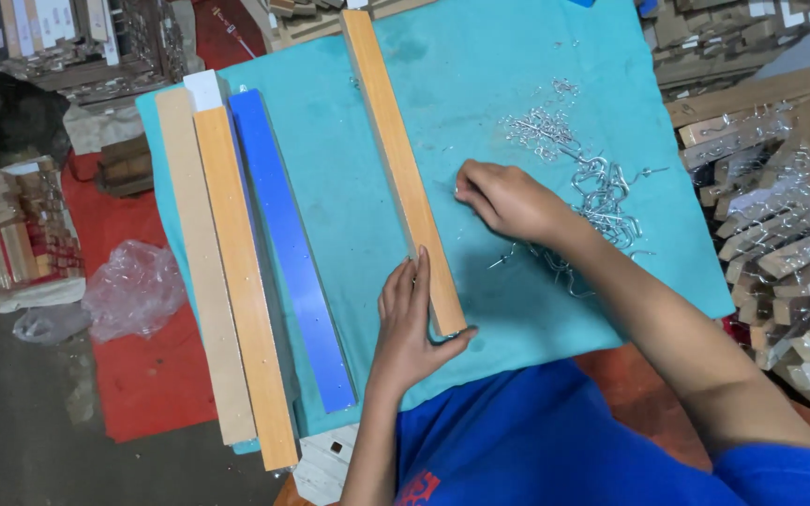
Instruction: Attaching metal hooks to wooden strips and placing them into a storage box
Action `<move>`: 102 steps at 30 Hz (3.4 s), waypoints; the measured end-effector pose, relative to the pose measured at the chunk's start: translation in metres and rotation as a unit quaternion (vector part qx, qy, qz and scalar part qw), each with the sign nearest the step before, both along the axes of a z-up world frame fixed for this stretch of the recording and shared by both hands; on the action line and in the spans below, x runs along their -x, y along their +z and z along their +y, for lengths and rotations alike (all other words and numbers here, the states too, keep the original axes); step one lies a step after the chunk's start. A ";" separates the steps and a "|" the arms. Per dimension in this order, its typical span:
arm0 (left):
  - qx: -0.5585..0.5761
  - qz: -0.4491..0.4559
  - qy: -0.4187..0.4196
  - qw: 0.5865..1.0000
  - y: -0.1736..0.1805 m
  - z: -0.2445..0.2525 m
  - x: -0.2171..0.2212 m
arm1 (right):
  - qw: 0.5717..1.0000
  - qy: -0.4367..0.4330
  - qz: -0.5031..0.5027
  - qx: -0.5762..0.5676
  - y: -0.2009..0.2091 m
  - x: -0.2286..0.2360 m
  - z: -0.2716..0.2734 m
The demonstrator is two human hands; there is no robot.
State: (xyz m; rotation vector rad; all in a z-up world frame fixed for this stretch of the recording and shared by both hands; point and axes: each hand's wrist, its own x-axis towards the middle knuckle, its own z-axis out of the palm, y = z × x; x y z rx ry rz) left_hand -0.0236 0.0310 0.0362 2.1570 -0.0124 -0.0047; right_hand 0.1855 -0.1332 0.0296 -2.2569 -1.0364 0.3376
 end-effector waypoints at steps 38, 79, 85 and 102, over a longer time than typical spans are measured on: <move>-0.101 -0.041 -0.011 0.994 -0.022 -0.002 0.003 | 0.995 0.064 0.007 0.079 0.015 0.036 0.001; -0.118 -0.044 -0.013 0.992 -0.041 0.001 0.003 | 0.855 0.255 -0.080 0.444 0.048 0.048 0.111; -0.131 -0.063 -0.004 0.989 -0.045 0.001 0.002 | 0.827 0.313 -0.167 0.437 0.048 0.040 0.116; -0.083 -0.043 -0.009 0.996 -0.017 0.002 0.001 | 0.915 0.198 -0.027 0.349 0.078 0.012 -0.007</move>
